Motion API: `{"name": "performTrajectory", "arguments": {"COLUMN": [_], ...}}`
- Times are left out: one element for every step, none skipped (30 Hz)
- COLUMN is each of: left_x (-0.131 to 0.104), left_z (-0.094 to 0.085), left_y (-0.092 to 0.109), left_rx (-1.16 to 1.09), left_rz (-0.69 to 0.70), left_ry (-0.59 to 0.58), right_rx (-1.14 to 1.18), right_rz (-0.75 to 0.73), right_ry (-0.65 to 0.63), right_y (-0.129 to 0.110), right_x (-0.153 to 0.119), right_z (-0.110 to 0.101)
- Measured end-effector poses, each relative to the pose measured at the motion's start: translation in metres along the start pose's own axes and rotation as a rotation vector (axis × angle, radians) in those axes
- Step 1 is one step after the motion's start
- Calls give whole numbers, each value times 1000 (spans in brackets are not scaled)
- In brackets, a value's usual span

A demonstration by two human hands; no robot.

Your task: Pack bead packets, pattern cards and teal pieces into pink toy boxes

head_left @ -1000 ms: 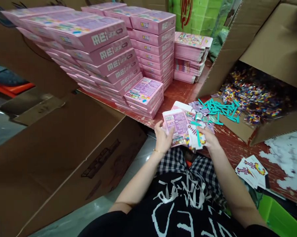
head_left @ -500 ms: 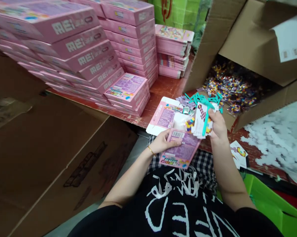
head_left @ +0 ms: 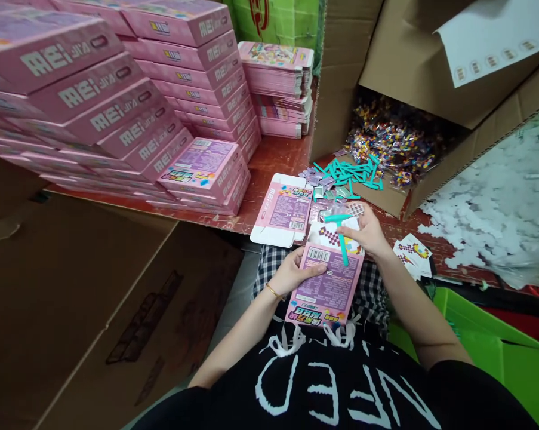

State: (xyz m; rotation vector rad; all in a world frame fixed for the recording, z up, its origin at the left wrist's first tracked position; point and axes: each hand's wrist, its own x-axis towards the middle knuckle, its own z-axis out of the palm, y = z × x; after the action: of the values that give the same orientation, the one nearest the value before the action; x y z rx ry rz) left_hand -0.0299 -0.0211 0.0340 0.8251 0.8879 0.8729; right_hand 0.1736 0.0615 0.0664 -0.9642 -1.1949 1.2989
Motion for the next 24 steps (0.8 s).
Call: {"name": "performTrajectory", "arguments": {"left_x": [0, -1, -1, -1, -2, -2, -2, -2, -2, -1, -1, 0, 0, 1, 1, 0, 0, -2, -3, -5, -8, -11, -13, -16], "left_z": [0, -1, -2, -3, -4, -5, -5, -5, -4, -3, -2, -1, -1, 0, 1, 1, 2, 2, 3, 3, 4, 5, 6, 7], "left_y": [1, 2, 4, 6, 8, 10, 11, 12, 13, 13, 12, 12, 11, 11, 11, 11, 11, 12, 12, 13, 14, 15, 16, 17], "left_rx": [21, 52, 89, 124, 156, 179, 190, 191, 184, 172, 161, 154, 153, 156, 161, 162, 160, 154, 149, 147, 150, 157, 168, 178], "left_rz": [0, 2, 6, 12, 17, 19, 19, 16, 12, 8, 3, 3, 8, 16, 25, 32, 34, 33, 31, 35, 46, 62, 83, 105], "left_ry": [-18, -41, -65, -86, -104, -120, -132, -141, -147, -150, -150, -144, -134, -122, -111, -103, -101, -104, -107, -106, -99, -92, -86, -84], "right_rx": [2, 9, 19, 29, 33, 24, -3, -48, -107, -177, -258, -353, -458, -565, -665, -752, -822, -875, -916, -948, -965, -960, -936, -902], "right_rz": [28, 51, 67, 71, 63, 51, 46, 54, 73, 93, 100, 83, 42, -12, -63, -105, -138, -170, -208, -253, -303, -356, -403, -439], "right_ry": [-31, -40, -35, -24, -21, -44, -103, -193, -298, -397, -474, -517, -524, -504, -479, -453, -427, -399, -370, -347, -334, -344, -384, -448], "right_y": [-2, -4, -6, -8, -10, -12, -14, -16, -18, -20, -22, -24, -25, -27, -29, -30, -32, -35, -38, -42, -47, -54, -60, -67], "right_x": [0, 1, 2, 3, 3, 3, 3, 3, 2, 2, 1, 1, 2, 2, 1, 0, -2, -5, -9, -14, -20, -26, -31, -35], "right_z": [2, 3, 4, 5, 5, 5, 4, 3, 1, -1, -4, -7, -10, -13, -15, -17, -18, -17, -16, -13, -10, -6, -2, 2]}}
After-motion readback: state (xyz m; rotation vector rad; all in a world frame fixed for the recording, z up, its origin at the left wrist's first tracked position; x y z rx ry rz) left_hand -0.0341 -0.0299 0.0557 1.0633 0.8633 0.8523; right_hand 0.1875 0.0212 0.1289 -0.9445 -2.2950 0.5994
